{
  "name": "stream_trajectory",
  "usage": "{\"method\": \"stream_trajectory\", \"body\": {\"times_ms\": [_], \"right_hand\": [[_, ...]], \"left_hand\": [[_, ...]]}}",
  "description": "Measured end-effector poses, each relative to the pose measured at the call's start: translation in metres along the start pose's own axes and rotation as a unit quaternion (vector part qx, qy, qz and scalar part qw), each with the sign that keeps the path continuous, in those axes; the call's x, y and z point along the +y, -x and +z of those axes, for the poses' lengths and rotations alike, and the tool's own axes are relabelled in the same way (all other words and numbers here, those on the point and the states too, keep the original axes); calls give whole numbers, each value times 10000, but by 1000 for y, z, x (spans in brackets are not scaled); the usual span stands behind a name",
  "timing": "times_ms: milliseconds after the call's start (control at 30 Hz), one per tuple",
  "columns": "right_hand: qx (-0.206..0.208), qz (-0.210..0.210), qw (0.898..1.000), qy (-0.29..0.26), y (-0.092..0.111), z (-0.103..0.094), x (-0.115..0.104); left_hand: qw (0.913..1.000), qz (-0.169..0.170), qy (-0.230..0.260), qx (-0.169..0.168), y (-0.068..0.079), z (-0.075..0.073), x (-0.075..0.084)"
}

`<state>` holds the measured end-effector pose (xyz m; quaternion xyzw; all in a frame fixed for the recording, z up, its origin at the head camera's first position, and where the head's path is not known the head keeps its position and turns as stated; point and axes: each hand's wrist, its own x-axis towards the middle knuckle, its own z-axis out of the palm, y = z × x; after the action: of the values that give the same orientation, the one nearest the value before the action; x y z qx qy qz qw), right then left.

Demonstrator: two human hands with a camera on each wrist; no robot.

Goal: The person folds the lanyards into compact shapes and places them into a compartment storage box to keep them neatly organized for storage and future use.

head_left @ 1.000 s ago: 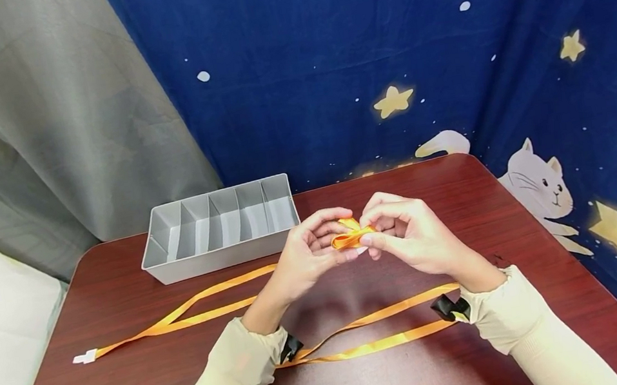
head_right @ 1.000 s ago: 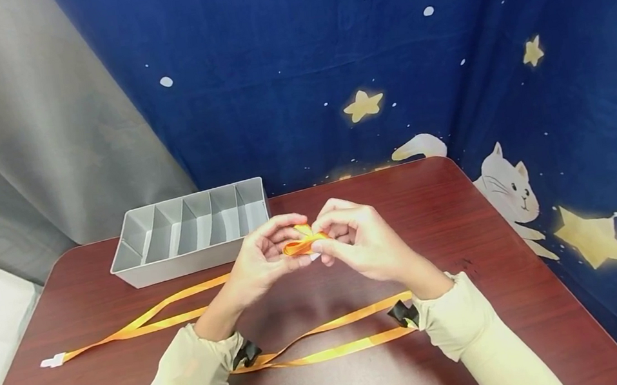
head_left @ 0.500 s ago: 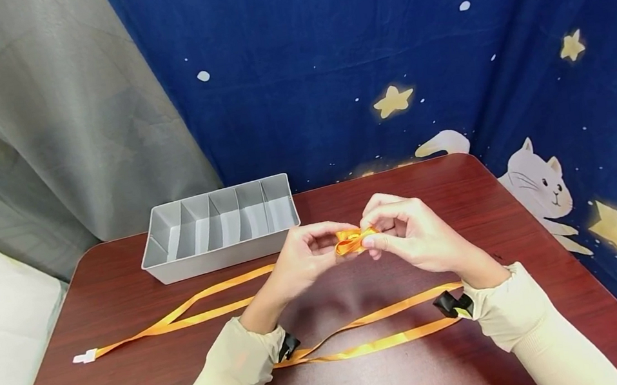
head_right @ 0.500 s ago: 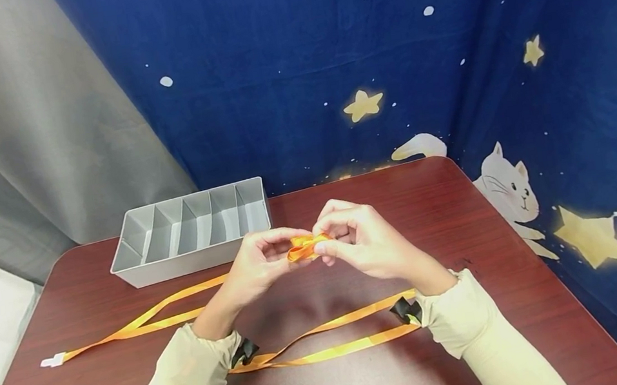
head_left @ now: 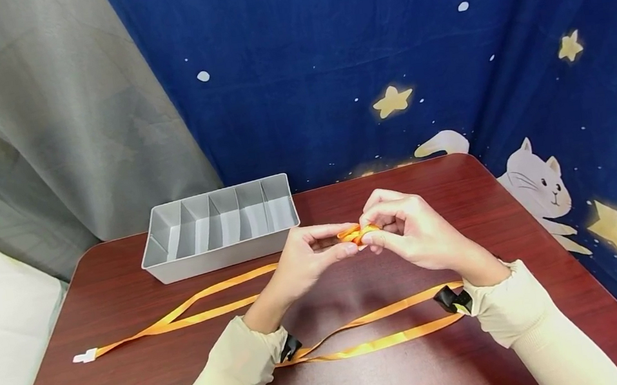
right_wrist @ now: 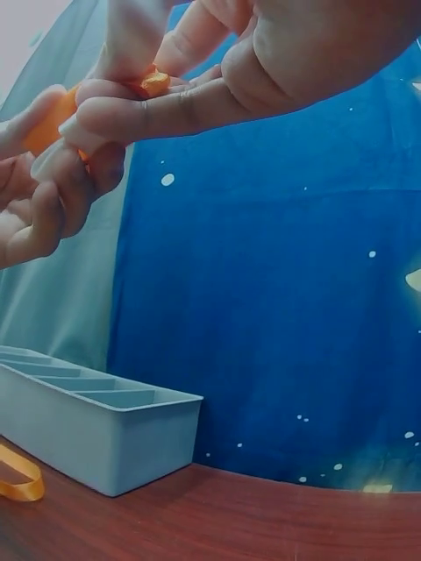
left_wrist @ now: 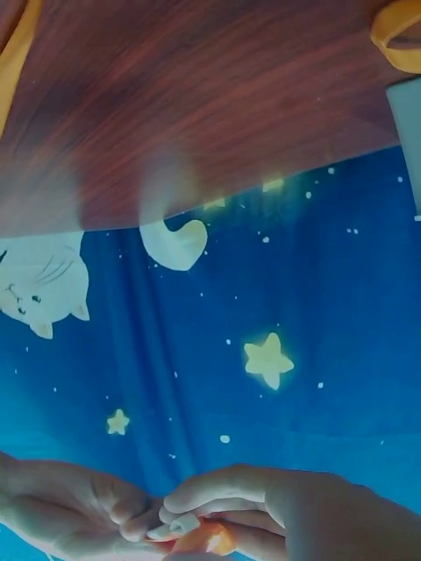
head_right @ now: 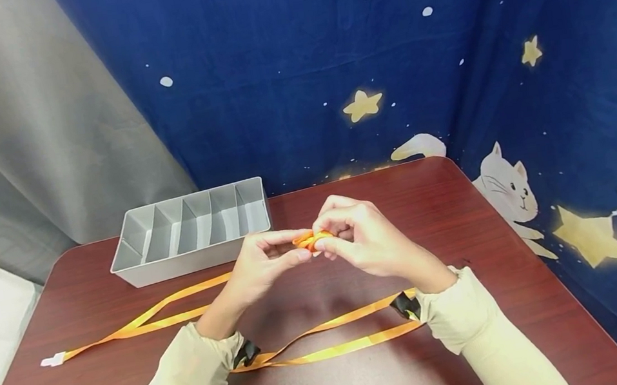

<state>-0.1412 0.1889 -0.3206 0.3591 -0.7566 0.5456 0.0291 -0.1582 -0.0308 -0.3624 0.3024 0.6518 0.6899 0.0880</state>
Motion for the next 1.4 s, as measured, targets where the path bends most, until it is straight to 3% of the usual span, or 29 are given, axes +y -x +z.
{"method": "stream_trajectory", "body": {"times_ms": [167, 267, 500, 667, 800, 1033, 1400], "right_hand": [[-99, -103, 9998, 128, -3, 0, -1], [-157, -140, 9994, 264, -3, 0, -1], [-298, -223, 9990, 245, -2, 0, -1], [-299, -35, 9994, -146, -1, 1, 0], [-75, 83, 9997, -225, -2, 4, 3], [321, 744, 9967, -63, -7, 10, 2], [689, 1098, 9915, 120, -21, 25, 19]], "left_hand": [[9983, 109, -515, -269, -1, 3, 0], [9962, -10, -713, -507, -2, 2, 0], [9941, -682, -185, -822, -3, -1, -2], [9973, -423, -256, -541, -1, 0, -3], [9982, -270, -461, -285, 0, -1, -2], [9975, -312, -633, -53, -2, -5, -3], [9927, -507, -1005, 440, -5, -22, -11]]}}
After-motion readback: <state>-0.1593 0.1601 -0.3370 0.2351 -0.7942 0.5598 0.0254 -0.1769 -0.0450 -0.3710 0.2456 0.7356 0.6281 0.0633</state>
